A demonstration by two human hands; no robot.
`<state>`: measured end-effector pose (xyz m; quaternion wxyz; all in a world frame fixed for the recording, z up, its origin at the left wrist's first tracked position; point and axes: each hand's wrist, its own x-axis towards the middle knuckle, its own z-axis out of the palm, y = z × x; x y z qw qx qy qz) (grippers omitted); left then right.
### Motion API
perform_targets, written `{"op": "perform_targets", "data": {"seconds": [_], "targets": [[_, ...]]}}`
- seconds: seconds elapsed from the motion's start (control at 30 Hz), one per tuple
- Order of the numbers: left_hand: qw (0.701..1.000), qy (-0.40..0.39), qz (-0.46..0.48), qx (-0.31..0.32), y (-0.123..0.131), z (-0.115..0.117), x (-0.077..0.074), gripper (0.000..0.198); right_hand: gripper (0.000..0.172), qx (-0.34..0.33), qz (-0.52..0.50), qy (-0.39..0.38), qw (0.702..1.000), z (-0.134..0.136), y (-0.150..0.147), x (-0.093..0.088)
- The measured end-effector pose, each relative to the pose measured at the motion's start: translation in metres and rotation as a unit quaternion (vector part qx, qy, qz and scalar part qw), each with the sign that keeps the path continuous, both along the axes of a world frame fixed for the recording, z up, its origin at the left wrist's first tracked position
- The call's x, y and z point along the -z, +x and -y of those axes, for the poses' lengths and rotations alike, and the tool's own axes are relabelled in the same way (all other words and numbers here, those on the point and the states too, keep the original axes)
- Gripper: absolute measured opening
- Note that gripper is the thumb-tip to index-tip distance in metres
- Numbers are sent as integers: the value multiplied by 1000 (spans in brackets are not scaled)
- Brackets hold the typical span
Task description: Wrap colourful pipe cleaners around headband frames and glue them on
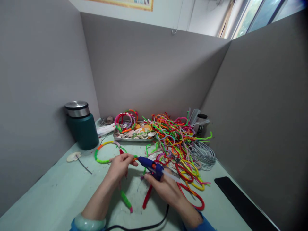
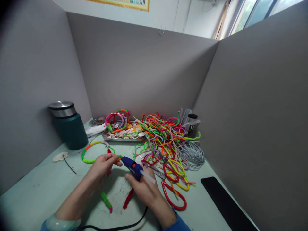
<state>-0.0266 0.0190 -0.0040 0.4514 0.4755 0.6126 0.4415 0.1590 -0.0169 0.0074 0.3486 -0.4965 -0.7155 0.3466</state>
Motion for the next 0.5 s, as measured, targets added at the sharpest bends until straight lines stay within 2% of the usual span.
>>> {"op": "perform_targets", "data": {"seconds": [0.5], "targets": [[1000, 0, -7, 5, 1, 0, -3, 31, 23, -3, -4, 2, 1000, 1, -1, 2]]}}
